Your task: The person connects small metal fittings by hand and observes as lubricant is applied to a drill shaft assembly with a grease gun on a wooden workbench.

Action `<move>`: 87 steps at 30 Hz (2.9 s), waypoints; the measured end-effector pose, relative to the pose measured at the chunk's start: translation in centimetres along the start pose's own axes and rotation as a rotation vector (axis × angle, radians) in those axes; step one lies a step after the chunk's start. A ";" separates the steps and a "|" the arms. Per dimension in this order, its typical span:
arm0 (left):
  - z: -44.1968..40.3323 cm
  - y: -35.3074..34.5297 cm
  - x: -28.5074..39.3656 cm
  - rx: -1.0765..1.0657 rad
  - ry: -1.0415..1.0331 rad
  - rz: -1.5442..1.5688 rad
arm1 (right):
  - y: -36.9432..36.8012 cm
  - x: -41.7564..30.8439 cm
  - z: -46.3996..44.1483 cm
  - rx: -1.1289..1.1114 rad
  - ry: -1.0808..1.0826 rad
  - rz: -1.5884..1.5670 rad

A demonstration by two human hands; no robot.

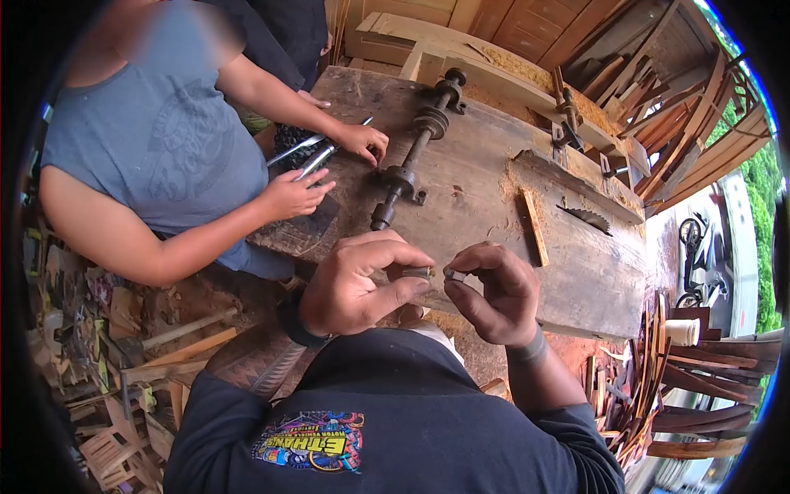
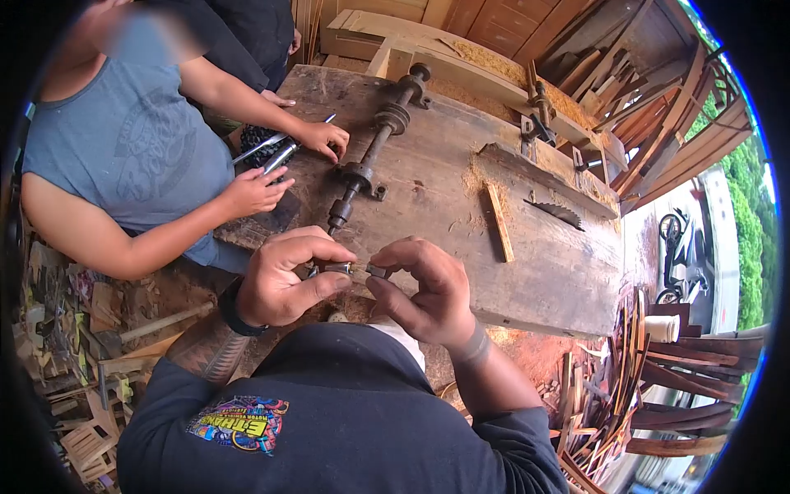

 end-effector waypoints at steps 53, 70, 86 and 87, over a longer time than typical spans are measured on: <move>0.4 -9.5 13.3 -0.562 -0.249 0.408 | 12.2 -6.0 9.3 0.528 0.001 -0.378; -0.2 -16.3 -11.1 -0.182 0.602 0.367 | 19.0 24.7 28.9 0.568 -1.127 -0.670; -6.2 -25.2 -11.0 0.075 0.639 0.289 | 15.8 35.9 9.2 -0.734 -0.124 0.722; -6.0 -25.2 -10.7 0.099 0.642 0.281 | 15.5 36.6 9.0 -0.778 -0.130 0.729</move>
Point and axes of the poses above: each hand's wrist, its own z-axis away from the middle knuckle, its own y-axis out of the back of the hand, x = y × z, the point moved 9 cm from there along -z, towards the middle knuckle, and after that the axes turned 8 degrees about y, right-handed, at the moved point
